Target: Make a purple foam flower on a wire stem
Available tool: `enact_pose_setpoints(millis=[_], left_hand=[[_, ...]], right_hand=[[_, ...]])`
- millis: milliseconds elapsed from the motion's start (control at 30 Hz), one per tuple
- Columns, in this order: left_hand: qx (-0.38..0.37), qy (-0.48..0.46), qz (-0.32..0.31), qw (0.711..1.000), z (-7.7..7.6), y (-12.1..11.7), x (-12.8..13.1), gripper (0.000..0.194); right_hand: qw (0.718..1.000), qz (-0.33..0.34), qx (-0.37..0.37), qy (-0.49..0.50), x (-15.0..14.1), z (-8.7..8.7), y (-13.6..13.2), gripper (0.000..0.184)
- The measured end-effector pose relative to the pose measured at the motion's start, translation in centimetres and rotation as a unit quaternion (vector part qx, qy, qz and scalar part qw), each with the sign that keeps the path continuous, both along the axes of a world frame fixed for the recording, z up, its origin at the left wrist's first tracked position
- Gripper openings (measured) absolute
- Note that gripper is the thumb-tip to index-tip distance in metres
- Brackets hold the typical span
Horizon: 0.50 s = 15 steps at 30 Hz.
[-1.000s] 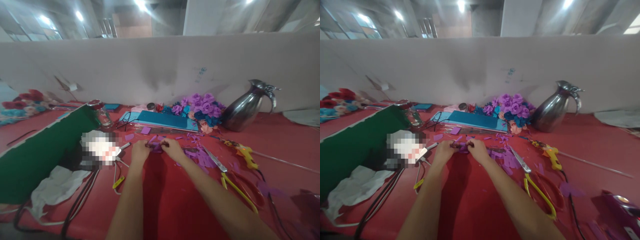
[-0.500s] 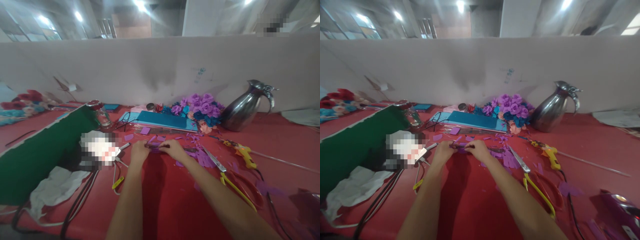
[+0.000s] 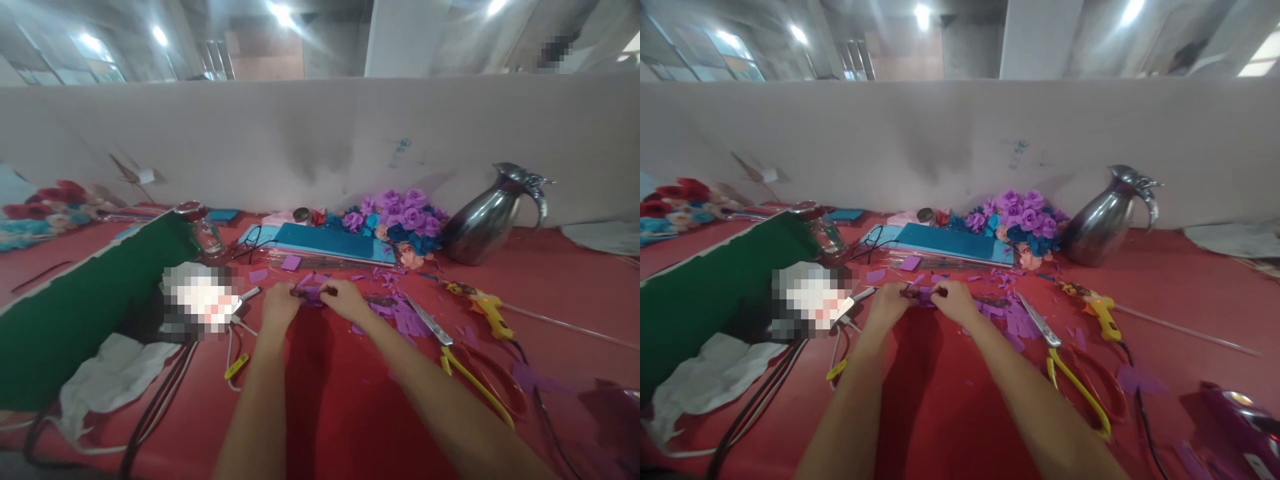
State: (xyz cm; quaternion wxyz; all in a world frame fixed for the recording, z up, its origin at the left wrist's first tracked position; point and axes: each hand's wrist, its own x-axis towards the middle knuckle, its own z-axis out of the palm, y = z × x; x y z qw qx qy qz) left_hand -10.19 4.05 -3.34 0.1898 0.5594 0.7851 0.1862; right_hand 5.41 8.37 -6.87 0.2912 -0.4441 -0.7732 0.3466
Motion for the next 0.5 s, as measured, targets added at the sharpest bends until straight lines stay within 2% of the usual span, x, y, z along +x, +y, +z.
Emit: enact_pose_setpoints(millis=[367, 500], left_hand=[[0.004, 0.015, -0.005, 1.000, -0.03, -0.01, 0.10, 0.019], [0.008, 0.036, -0.005, 0.999, -0.25, 0.09, 0.01, 0.020]], right_hand=[[1.000, -0.017, -0.013, 0.004, -0.27, -0.27, 0.07, 0.008], [1.000, -0.025, -0.007, 0.010, -0.39, -0.67, 0.17, 0.011]])
